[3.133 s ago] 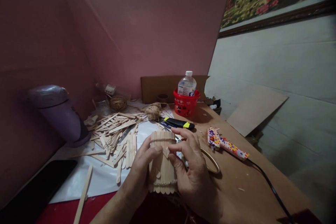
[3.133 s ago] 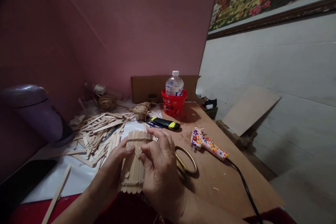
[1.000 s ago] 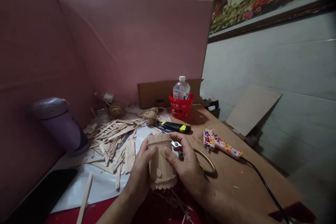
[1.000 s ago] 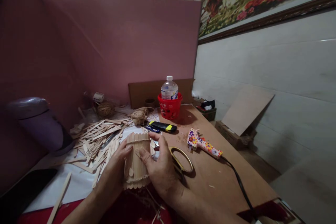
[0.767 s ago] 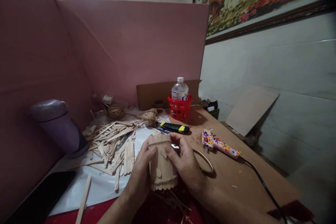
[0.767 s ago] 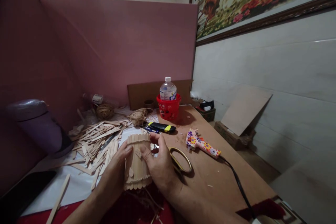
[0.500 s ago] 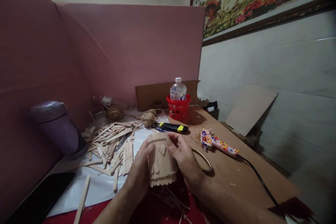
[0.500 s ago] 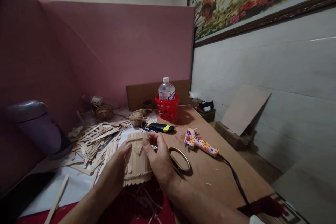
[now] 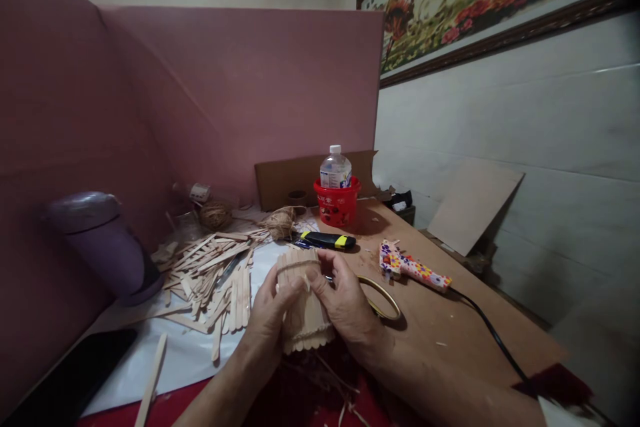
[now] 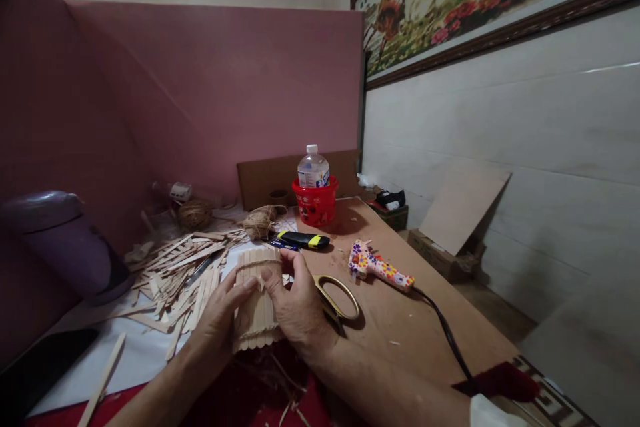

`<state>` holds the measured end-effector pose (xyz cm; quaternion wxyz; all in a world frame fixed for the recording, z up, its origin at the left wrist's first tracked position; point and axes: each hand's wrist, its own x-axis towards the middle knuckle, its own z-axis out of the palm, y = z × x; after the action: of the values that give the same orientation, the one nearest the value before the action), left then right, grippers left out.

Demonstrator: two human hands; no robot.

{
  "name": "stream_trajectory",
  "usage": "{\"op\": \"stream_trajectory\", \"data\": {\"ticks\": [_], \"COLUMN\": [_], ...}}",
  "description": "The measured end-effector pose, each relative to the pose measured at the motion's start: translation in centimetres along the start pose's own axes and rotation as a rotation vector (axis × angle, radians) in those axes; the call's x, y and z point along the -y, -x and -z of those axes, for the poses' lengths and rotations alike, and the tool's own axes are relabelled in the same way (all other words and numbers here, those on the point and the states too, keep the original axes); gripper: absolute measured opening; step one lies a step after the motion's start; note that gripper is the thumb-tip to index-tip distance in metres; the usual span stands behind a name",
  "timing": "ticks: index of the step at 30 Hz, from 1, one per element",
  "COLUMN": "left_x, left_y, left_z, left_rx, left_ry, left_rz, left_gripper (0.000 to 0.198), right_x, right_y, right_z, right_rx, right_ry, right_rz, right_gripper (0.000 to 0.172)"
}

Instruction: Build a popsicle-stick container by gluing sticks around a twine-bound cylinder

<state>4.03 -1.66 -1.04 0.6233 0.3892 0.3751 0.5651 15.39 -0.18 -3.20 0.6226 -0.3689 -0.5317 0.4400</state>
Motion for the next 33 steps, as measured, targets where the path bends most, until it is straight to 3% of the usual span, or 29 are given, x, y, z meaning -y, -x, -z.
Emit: {"op": "stream_trajectory", "data": {"ticks": [8, 23, 29, 33], "left_x": [0.21, 0.04, -0.47, -0.68], "left_y": [-0.35, 0.07, 0.27, 0.03], "left_z": [0.44, -0.25, -0.16, 0.59], "left_rx": [0.035, -0.035, 0.047, 0.088], "left_ry": [0.043, 0.046, 0.181, 0.236], "left_rz": [0.008, -0.016, 0.025, 0.040], "left_gripper": [0.054, 0.056, 0.047, 0.054], "right_x": [0.57, 0.37, 0.61, 0.61], "right_y": [0.06, -0.02, -0.12, -0.21], "right_z": [-0.02, -0.34, -0.23, -0.12], "right_rx": [0.052, 0.060, 0.058, 0.000], "right_ry": [-0.069, -0.101, -0.173, -0.213], "right_rz": [-0.054, -0.054, -0.092, -0.149], "right_gripper": [0.047, 0.049, 0.045, 0.041]}}
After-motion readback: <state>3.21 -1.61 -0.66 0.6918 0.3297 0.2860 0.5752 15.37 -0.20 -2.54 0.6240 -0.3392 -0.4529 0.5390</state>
